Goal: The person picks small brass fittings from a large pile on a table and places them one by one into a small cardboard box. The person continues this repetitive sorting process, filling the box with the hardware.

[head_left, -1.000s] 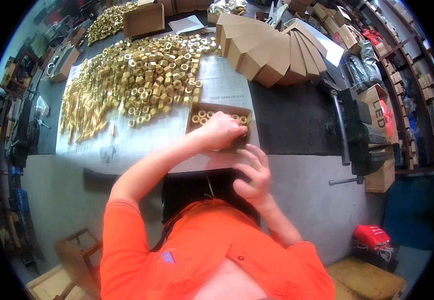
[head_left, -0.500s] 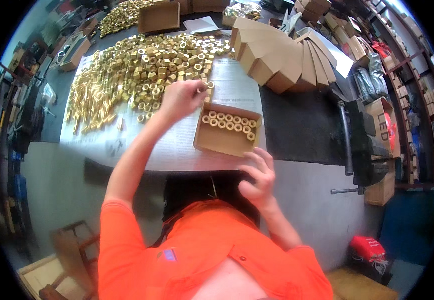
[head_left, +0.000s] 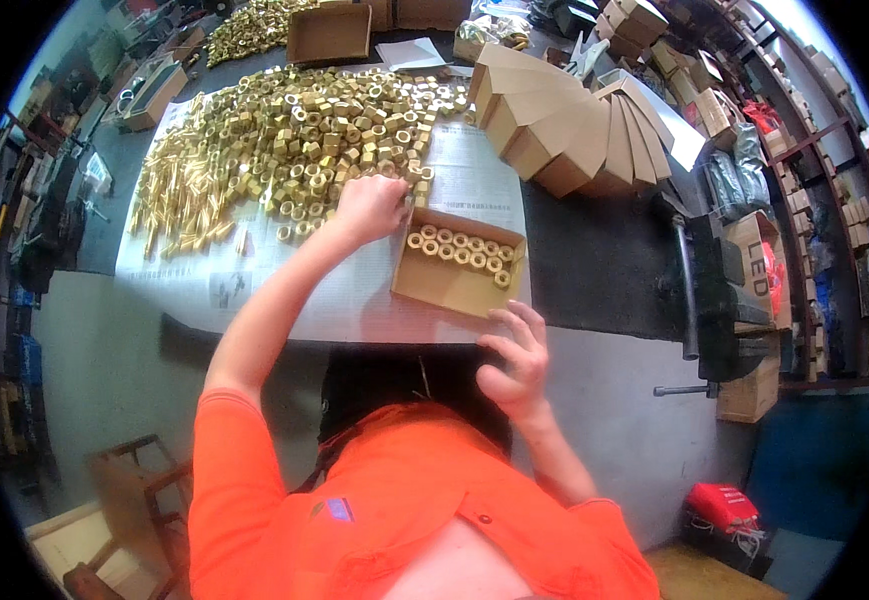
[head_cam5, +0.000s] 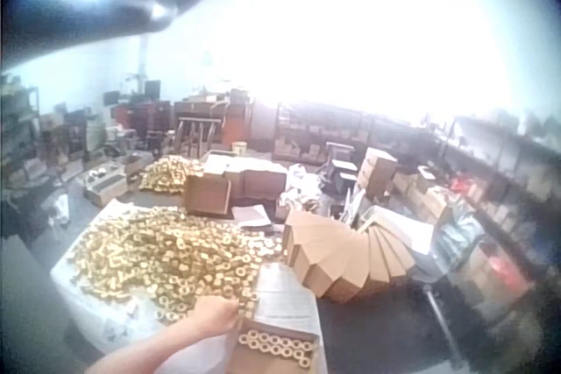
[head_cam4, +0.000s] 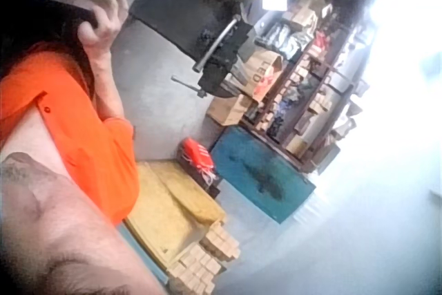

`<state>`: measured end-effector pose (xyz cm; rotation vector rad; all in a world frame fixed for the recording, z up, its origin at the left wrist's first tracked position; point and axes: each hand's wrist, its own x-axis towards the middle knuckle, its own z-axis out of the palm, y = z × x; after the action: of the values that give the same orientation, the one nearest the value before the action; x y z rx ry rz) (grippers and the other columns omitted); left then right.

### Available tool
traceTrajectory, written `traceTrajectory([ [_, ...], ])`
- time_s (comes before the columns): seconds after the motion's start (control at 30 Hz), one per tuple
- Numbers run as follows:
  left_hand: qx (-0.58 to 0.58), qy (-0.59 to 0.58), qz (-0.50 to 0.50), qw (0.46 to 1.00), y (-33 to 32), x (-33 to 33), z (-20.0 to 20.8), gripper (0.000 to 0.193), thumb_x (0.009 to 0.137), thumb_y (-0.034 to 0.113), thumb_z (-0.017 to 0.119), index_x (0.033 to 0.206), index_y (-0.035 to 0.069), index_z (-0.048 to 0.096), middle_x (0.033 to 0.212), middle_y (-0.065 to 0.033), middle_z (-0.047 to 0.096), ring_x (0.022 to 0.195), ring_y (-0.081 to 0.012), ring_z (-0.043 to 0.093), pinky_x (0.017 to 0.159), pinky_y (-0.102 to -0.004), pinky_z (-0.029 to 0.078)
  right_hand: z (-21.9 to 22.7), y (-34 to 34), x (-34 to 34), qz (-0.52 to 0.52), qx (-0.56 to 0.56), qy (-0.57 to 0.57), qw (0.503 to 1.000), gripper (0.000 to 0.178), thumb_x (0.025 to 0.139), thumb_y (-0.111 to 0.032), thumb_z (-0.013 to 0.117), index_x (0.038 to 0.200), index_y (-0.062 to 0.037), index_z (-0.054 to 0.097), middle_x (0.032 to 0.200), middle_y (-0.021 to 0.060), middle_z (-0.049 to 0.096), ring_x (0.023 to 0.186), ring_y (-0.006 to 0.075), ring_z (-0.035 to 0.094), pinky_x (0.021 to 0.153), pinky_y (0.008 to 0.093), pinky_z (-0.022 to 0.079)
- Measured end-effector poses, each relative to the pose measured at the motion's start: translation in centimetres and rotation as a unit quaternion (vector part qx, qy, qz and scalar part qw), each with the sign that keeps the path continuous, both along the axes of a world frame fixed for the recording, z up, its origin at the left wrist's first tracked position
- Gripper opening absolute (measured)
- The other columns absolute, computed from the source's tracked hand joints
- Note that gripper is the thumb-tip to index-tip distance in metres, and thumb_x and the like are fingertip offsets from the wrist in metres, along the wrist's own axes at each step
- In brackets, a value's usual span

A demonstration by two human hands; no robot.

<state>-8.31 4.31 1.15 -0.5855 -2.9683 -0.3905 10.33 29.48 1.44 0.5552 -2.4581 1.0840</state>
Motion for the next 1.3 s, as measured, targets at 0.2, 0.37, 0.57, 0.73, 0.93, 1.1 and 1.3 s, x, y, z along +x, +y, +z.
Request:
traceTrajectory([
  [0.2,-0.002,0.049,-0.065,0.997,-0.4,2.8,0.3,0.009,0.073,0.014,0.063,0.078,0.007,0.06,0.072,-0.0121,0.065,0.071,-0.0326,0.066,0.062,-0.0452,0.051,0.1,0.0,-0.1,0.006,-0.01,0.001,1.0,0.026,0.054,-0.009,0.057,0.076,-0.003,0.067,0.106,0.0152,0.065,0.115,0.0367,0.051,0.096,0.0443,0.042],
  [0.37,-0.064,0.041,-0.077,0.994,-0.5,3.2,0.1,0.009,0.07,0.011,0.062,0.077,0.007,0.06,0.075,-0.0112,0.063,0.071,-0.0317,0.065,0.063,-0.0436,0.051,0.2,0.0,-0.2,0.005,0.001,0.006,1.0,0.026,0.053,-0.009,0.057,0.076,-0.0024,0.066,0.105,0.0156,0.065,0.114,0.0368,0.051,0.095,0.044,0.043],
  [0.57,-0.007,0.036,-0.031,0.999,-1.4,3.0,0.5,0.01,0.076,0.014,0.063,0.081,0.005,0.064,0.08,-0.0118,0.063,0.073,-0.0318,0.065,0.064,-0.0418,0.051,0.1,0.1,-0.2,0.01,-0.006,0.012,1.0,0.026,0.054,-0.01,0.057,0.077,-0.0017,0.066,0.105,0.0162,0.065,0.113,0.037,0.051,0.096,0.0441,0.043],
  [0.73,0.186,0.021,-0.02,0.982,-0.8,5.1,4.9,0.014,0.076,0.009,0.07,0.09,0.005,0.067,0.083,-0.0093,0.066,0.068,-0.0256,0.064,0.063,-0.0356,0.05,0.2,0.0,-0.3,0.015,-0.011,0.006,1.0,0.027,0.054,-0.011,0.058,0.078,-0.0014,0.067,0.105,0.0162,0.064,0.113,0.0369,0.051,0.096,0.0442,0.042],
  [0.93,0.145,0.034,-0.188,0.971,6.3,7.4,2.7,0.01,0.076,0.017,0.062,0.077,0.008,0.064,0.079,-0.0113,0.064,0.075,-0.0319,0.065,0.064,-0.0444,0.051,0.4,-0.1,-0.5,0.01,-0.01,-0.001,1.0,0.027,0.054,-0.011,0.058,0.077,-0.0019,0.067,0.105,0.0153,0.065,0.112,0.0365,0.051,0.096,0.0442,0.042],
  [1.1,0.131,0.031,-0.227,0.964,9.1,6.2,-3.0,0.013,0.071,0.018,0.064,0.075,0.006,0.067,0.078,-0.0135,0.067,0.077,-0.0311,0.067,0.065,-0.0428,0.052,0.4,0.1,-0.5,0.018,-0.013,-0.004,1.0,0.027,0.054,-0.011,0.058,0.077,-0.0022,0.068,0.105,0.0142,0.065,0.113,0.0354,0.052,0.096,0.0438,0.041],
  [1.3,0.129,0.026,-0.223,0.966,9.5,5.3,-3.4,0.013,0.071,0.018,0.063,0.073,0.005,0.067,0.076,-0.0155,0.067,0.075,-0.0317,0.067,0.066,-0.0428,0.052,0.1,0.1,-0.6,0.011,-0.023,0.003,1.0,0.026,0.054,-0.011,0.058,0.076,-0.0021,0.067,0.105,0.0135,0.065,0.11,0.0343,0.053,0.095,0.0436,0.041],
])
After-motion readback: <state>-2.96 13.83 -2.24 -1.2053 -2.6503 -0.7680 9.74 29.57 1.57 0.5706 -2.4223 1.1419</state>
